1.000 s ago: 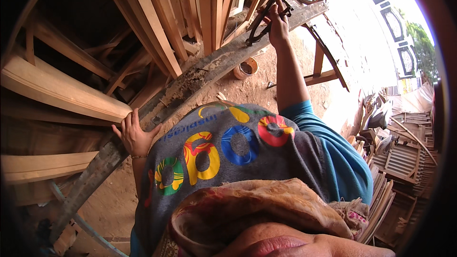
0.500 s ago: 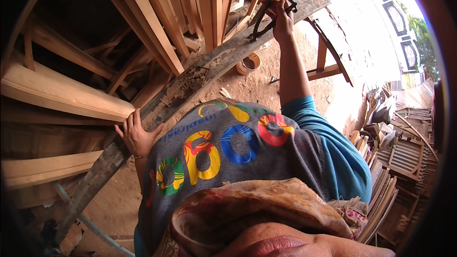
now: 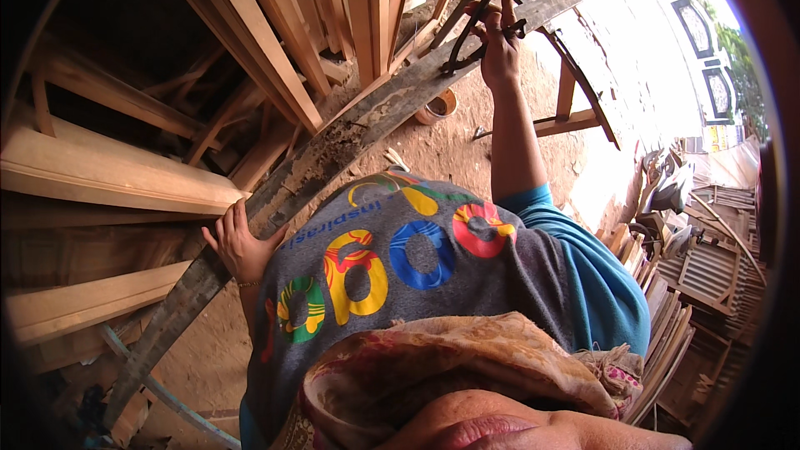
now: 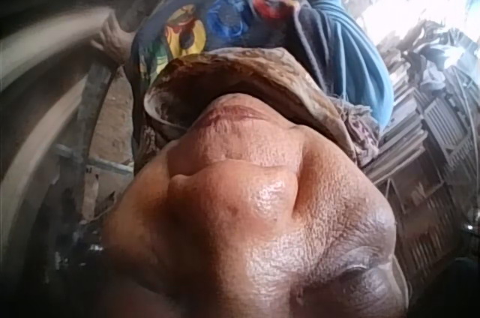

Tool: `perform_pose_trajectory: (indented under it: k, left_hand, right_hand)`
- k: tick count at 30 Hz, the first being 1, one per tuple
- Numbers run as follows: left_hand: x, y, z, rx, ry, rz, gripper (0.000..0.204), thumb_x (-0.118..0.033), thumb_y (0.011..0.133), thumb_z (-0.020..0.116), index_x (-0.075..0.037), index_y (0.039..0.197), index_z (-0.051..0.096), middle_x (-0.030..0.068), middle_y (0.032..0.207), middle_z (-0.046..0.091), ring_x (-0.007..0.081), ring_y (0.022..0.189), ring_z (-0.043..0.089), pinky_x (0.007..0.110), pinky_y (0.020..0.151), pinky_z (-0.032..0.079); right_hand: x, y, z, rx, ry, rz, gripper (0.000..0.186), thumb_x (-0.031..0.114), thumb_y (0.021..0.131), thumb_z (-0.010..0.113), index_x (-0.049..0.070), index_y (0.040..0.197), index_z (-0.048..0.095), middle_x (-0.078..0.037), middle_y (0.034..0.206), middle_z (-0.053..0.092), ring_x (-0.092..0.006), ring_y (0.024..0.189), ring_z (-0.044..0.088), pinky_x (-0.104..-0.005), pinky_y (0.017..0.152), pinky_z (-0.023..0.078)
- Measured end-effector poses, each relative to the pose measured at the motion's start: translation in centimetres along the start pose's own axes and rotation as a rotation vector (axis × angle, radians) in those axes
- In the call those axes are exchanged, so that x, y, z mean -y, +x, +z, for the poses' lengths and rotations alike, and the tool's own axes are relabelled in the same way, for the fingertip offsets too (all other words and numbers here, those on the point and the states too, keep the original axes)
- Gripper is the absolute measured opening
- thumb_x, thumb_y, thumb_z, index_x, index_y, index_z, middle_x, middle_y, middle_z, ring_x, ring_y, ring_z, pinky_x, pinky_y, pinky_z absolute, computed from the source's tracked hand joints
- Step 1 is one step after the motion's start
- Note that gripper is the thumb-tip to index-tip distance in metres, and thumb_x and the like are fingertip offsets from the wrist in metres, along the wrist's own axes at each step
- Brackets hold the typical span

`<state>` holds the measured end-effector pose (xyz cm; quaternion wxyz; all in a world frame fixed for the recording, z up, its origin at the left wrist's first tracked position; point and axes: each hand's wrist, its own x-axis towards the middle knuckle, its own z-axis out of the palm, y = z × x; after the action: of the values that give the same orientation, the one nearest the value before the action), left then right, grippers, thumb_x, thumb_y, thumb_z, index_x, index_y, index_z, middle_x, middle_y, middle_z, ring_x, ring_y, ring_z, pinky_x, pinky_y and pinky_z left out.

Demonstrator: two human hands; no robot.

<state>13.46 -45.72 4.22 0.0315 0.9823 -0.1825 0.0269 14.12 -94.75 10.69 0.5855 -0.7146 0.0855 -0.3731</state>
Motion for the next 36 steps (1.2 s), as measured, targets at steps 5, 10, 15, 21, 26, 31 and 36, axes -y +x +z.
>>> perform_pose_trajectory:
  k: [5, 10, 15, 21, 26, 31, 36]
  left_hand:
    - [0.3, 0.0, 0.3, -0.041, -0.005, 0.017, 0.1, -0.078, 0.056, 0.062, -0.011, 0.13, 0.05, 0.0071, 0.12, 0.056, 0.0257, 0.113, 0.051, 0.06, 0.107, 0.016]
    - [0.3, -0.1, 0.5, -0.065, -0.009, 0.017, 0.101, -0.078, 0.054, 0.063, -0.012, 0.129, 0.05, 0.006, 0.119, 0.057, 0.0253, 0.112, 0.052, 0.06, 0.107, 0.017]
    - [0.6, 0.0, 1.0, -0.076, -0.03, 0.014, 0.1, -0.078, 0.054, 0.064, -0.012, 0.129, 0.05, 0.0054, 0.119, 0.058, 0.0251, 0.111, 0.052, 0.06, 0.107, 0.017]
    - [0.2, 0.2, 0.5, -0.072, -0.035, 0.003, 0.097, -0.076, 0.055, 0.065, -0.012, 0.127, 0.051, 0.0047, 0.121, 0.055, 0.024, 0.112, 0.051, 0.061, 0.107, 0.016]
    - [0.3, 0.4, 0.6, -0.096, -0.053, 0.008, 0.085, -0.064, 0.061, 0.066, -0.013, 0.126, 0.05, 0.0045, 0.122, 0.053, 0.0227, 0.114, 0.05, 0.055, 0.106, 0.021]
    - [1.4, 0.7, 2.2, -0.026, -0.019, 0.004, 0.084, -0.067, 0.061, 0.066, -0.011, 0.123, 0.051, 0.0061, 0.113, 0.055, 0.0244, 0.11, 0.05, 0.048, 0.1, 0.03]
    - [1.2, -0.1, 2.3, -0.097, 0.056, 0.019, 0.084, -0.072, 0.061, 0.062, -0.01, 0.118, 0.053, 0.007, 0.107, 0.055, 0.0263, 0.104, 0.052, 0.047, 0.097, 0.033]
  right_hand:
    - [0.2, -0.3, 0.0, -0.061, 0.013, 0.039, 0.06, 0.036, 0.098, 0.045, 0.016, 0.148, 0.019, -0.006, 0.109, 0.063, -0.0174, 0.104, 0.06, -0.0355, 0.084, 0.044]
    - [0.5, -0.4, 0.2, -0.026, -0.021, 0.01, 0.06, 0.036, 0.097, 0.046, 0.016, 0.148, 0.02, -0.005, 0.107, 0.064, -0.0159, 0.104, 0.059, -0.0349, 0.083, 0.044]
    - [-0.4, -0.1, 0.1, -0.075, -0.011, 0.042, 0.057, 0.025, 0.097, 0.047, 0.013, 0.147, 0.022, -0.005, 0.106, 0.061, -0.0134, 0.096, 0.059, -0.0282, 0.077, 0.047]
    - [-1.7, 1.5, 0.3, -0.156, 0.11, 0.085, 0.028, 0.031, 0.096, 0.051, 0.005, 0.107, 0.058, -0.005, 0.085, 0.063, -0.0135, 0.08, 0.058, -0.0303, 0.075, 0.044]
    - [-2.5, 3.0, 1.2, -0.21, 0.084, 0.114, 0.036, 0.035, 0.098, 0.047, 0.007, 0.075, 0.051, -0.003, 0.065, 0.052, -0.0145, 0.057, 0.051, -0.0302, 0.056, 0.047]
    - [-4.8, 8.2, 0.4, -0.371, -0.179, 0.434, 0.042, 0.037, 0.097, 0.046, 0.006, 0.069, 0.05, -0.003, 0.055, 0.047, -0.0161, 0.046, 0.048, -0.0325, 0.046, 0.044]
    - [-12.7, 12.9, -6.4, -0.519, 0.263, 0.771, 0.033, 0.037, 0.095, 0.046, 0.007, 0.081, 0.047, -0.007, 0.063, 0.048, -0.0202, 0.049, 0.045, -0.0357, 0.05, 0.046]
